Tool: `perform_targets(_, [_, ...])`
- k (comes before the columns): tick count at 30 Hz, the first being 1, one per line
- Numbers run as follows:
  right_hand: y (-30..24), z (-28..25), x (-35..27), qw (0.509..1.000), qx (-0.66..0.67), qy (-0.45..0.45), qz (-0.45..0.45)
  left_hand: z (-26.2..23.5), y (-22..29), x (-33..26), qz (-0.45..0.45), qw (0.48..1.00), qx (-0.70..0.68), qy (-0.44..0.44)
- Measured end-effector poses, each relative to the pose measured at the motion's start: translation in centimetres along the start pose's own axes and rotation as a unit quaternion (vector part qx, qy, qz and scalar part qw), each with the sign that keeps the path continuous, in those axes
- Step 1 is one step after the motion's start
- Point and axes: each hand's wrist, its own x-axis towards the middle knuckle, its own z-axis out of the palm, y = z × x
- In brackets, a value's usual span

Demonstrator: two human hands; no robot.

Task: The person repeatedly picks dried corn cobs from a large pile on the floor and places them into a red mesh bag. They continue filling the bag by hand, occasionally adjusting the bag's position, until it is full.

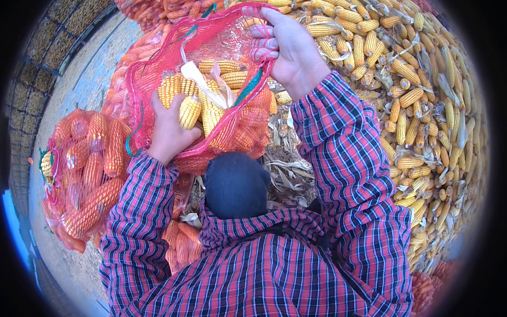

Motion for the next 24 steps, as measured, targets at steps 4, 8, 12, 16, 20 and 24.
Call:
perform_targets(4, [-1.3,0.0,2.3,0.999,0.031,-0.035,-0.005,-0.7,-1.6,-1.3,0.061,0.984,-0.116,-0.123])
perform_targets(8, [-2.2,0.4,4.0,0.998,0.043,0.052,-0.006,-1.4,-2.6,-1.6,0.049,0.986,0.044,-0.154])
perform_targets(12, [-1.8,0.6,3.6,0.999,0.002,0.048,0.005,-1.7,-2.8,-3.1,0.115,0.947,0.039,-0.296])
perform_targets(16, [-1.8,0.7,2.6,0.999,0.007,0.036,0.038,-3.9,-4.3,-2.9,0.163,0.938,0.01,-0.307])
perform_targets(20, [-2.8,0.2,1.8,0.997,0.026,-0.047,0.062,-7.2,-5.3,-1.0,-0.016,0.996,0.082,0.0])
perform_targets(24, [-1.8,-2.2,2.0,0.997,-0.076,-0.016,0.017,-8.1,-5.1,1.8,-0.11,0.982,0.133,0.081])
